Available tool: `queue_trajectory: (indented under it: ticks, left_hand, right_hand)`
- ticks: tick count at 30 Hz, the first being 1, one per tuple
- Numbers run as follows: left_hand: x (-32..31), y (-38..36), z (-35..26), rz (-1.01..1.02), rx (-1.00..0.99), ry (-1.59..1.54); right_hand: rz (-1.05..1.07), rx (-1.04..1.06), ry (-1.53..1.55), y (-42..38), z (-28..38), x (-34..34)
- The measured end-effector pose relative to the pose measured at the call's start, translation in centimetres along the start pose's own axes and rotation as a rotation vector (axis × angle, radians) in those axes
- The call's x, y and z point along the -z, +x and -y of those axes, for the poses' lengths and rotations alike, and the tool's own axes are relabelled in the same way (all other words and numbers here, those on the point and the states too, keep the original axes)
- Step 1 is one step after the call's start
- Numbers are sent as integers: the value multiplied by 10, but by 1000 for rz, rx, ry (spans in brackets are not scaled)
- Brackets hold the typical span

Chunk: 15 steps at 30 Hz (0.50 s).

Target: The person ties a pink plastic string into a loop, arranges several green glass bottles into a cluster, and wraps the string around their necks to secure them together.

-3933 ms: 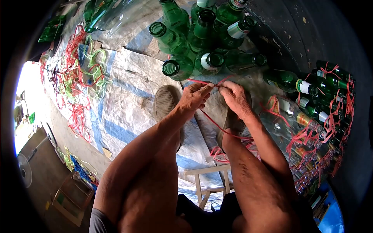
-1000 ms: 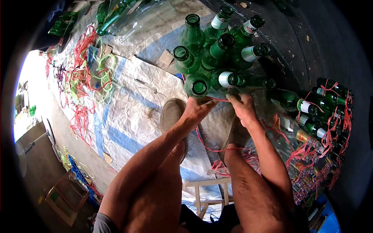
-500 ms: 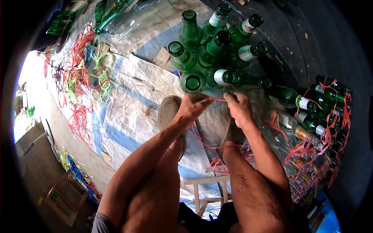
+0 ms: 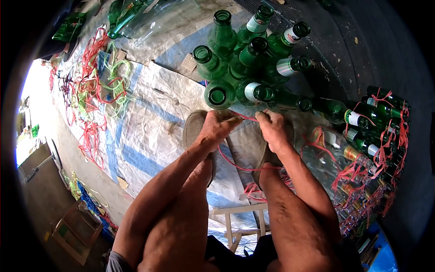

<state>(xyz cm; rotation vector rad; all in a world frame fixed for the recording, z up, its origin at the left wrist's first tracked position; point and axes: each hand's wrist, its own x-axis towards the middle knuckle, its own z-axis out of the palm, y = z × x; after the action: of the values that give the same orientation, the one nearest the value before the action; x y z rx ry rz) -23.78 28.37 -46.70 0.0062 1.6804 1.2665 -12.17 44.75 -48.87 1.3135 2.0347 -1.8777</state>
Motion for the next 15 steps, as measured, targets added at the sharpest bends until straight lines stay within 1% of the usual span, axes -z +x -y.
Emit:
queue_trajectory:
  ticks: [5,8,11,13,15]
  left_hand:
    - [-1,-3,1,-40,53,-185]
    - [1,-1,3,-76,161,-331]
    - [-1,-5,-3,-96,160,-419]
    - [-1,-4,0,-96,170,-426]
    - [0,-4,-2,-96,183,-429]
  right_hand:
    - [19,-33,69,1,-6,-2]
    - [17,-18,54,2,-6,-1]
    - [14,-3,27,0,-2,-1]
    - [18,-24,10,-3,5,-1]
    - [6,9,-9,-3,5,-2]
